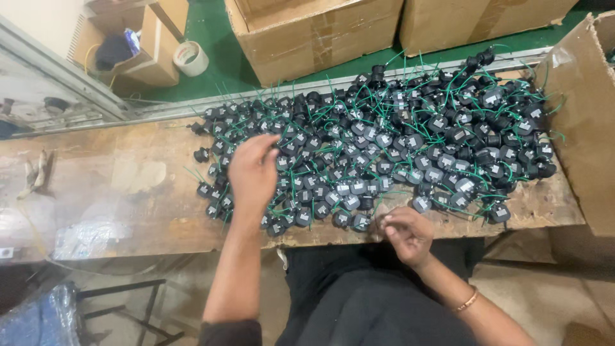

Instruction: The person picks up black plug components with green wires from a pile on the workbench, twists and arranges the wires on each plug by hand, and places the plugs back on the bench, working through them one at a time.

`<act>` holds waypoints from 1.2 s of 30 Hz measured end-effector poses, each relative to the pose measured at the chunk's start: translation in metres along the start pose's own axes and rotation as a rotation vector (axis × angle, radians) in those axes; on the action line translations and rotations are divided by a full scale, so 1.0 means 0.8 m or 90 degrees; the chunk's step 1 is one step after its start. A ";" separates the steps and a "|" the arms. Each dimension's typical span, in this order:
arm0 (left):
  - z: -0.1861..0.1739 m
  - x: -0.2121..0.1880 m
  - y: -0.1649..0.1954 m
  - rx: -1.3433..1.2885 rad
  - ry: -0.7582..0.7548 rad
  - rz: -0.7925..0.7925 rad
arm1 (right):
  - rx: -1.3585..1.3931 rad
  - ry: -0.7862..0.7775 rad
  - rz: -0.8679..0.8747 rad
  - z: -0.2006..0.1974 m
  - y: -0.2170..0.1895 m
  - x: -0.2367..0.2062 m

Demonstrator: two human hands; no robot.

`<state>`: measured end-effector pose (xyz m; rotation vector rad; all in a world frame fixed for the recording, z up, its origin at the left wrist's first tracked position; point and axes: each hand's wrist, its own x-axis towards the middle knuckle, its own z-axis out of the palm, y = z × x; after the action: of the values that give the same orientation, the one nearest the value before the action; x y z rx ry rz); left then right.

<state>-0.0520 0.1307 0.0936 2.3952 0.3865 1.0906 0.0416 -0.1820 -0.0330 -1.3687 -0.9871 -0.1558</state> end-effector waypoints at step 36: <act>0.096 -0.115 0.118 -0.361 -0.246 0.109 | 0.077 -0.249 0.143 -0.002 0.004 0.026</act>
<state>-0.0471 -0.0126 0.0422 2.0702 -0.2374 0.6582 0.0571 -0.1737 -0.0212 -1.4155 -1.1329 0.3471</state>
